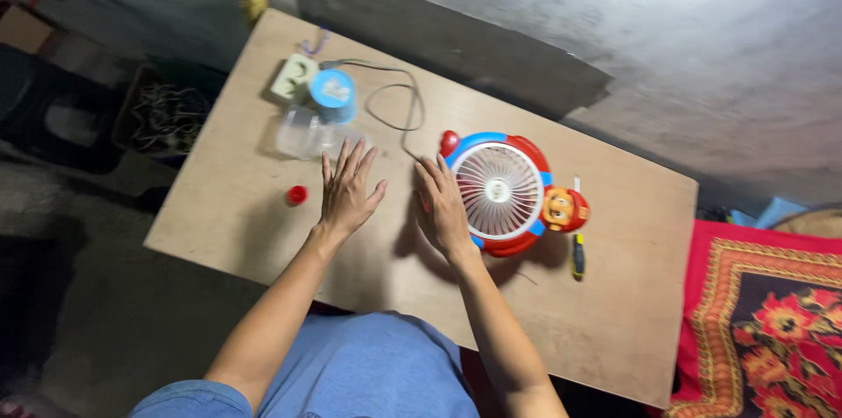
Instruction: The person assembles a small Mario-themed desk fan. They use a screwdriver to tighten the central hub, attach the fan blades, place the front grille, and secure the red center cap.
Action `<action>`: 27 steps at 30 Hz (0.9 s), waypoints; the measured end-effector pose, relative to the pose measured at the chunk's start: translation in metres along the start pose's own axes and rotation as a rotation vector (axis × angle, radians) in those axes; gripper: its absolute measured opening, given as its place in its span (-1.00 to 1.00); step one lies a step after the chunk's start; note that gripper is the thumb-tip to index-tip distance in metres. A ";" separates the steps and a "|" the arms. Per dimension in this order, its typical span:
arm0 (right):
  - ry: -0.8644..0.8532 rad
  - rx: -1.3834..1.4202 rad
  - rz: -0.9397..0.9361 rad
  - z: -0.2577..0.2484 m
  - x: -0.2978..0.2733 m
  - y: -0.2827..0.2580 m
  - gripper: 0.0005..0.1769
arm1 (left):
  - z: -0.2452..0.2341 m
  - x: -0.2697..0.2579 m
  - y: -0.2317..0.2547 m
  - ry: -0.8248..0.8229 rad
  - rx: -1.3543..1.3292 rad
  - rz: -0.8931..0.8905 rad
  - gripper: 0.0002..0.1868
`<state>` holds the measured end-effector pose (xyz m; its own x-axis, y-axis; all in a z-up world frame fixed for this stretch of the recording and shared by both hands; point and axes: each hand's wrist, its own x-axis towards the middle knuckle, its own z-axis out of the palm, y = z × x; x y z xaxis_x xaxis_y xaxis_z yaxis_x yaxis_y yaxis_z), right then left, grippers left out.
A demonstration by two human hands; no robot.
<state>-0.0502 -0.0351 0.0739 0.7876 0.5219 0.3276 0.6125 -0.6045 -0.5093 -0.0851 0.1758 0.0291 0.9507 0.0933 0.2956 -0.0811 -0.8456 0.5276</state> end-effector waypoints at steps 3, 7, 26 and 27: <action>-0.085 0.037 -0.011 0.058 0.026 -0.024 -0.37 | -0.025 -0.016 -0.055 0.016 0.053 -0.077 -0.28; -0.294 0.043 -0.013 0.133 0.043 -0.048 -0.33 | -0.046 -0.040 -0.112 -0.021 0.063 -0.185 -0.30; -0.503 -0.119 -0.094 0.266 0.051 -0.061 -0.59 | -0.047 -0.057 -0.183 -0.088 0.061 -0.220 -0.33; -0.452 -0.073 -0.074 0.259 0.052 -0.063 -0.55 | -0.047 -0.055 -0.181 -0.087 0.052 -0.220 -0.34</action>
<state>-0.0649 0.1857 -0.0830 0.6431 0.7653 -0.0269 0.6817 -0.5881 -0.4353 -0.1371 0.3487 -0.0453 0.9661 0.2348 0.1071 0.1445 -0.8361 0.5293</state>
